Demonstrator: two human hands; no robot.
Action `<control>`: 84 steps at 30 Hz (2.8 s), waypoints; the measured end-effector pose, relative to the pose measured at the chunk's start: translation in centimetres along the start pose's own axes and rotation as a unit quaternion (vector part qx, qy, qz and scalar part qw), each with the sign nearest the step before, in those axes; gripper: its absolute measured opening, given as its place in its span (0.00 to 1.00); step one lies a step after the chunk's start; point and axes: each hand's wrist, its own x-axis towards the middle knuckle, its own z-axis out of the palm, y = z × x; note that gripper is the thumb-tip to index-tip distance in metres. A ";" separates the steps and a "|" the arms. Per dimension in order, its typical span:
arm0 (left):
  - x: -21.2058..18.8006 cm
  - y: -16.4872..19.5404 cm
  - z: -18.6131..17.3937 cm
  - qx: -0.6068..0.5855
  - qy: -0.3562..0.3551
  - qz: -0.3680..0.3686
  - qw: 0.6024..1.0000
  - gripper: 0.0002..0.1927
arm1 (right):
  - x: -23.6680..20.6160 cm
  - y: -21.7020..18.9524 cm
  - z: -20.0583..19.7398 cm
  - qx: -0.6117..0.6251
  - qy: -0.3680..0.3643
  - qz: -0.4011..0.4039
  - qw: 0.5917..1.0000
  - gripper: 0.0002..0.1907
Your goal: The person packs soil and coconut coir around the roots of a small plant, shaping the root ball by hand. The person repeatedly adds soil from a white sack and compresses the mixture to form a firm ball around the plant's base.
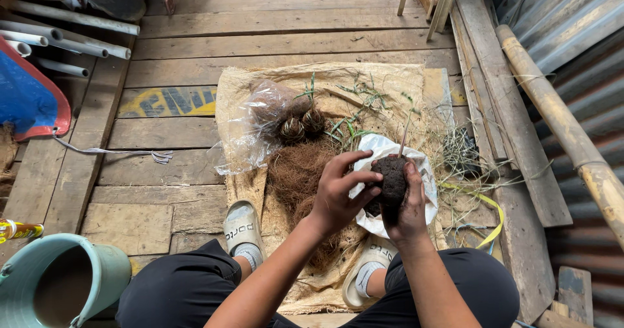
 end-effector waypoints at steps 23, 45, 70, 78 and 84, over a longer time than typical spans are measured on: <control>-1.7 1.5 2.5 -0.388 0.087 -0.295 0.869 0.43 | -1.9 -1.3 2.0 -0.426 -0.028 -0.214 0.879 0.20; -2.9 0.5 2.6 -0.566 0.156 -0.448 0.675 0.34 | -3.4 3.3 4.4 -0.545 0.004 -0.339 0.767 0.31; -3.2 1.4 3.5 -0.602 0.167 -0.470 0.623 0.40 | -1.3 3.7 1.8 -0.308 0.023 -0.244 0.919 0.32; -2.6 1.5 2.9 -0.639 0.138 -0.491 0.576 0.40 | -0.7 3.8 1.5 -0.271 0.054 -0.213 0.937 0.31; -3.3 0.3 3.7 -0.615 0.205 -0.490 0.583 0.36 | -1.1 4.3 1.8 -0.368 0.027 -0.241 0.898 0.32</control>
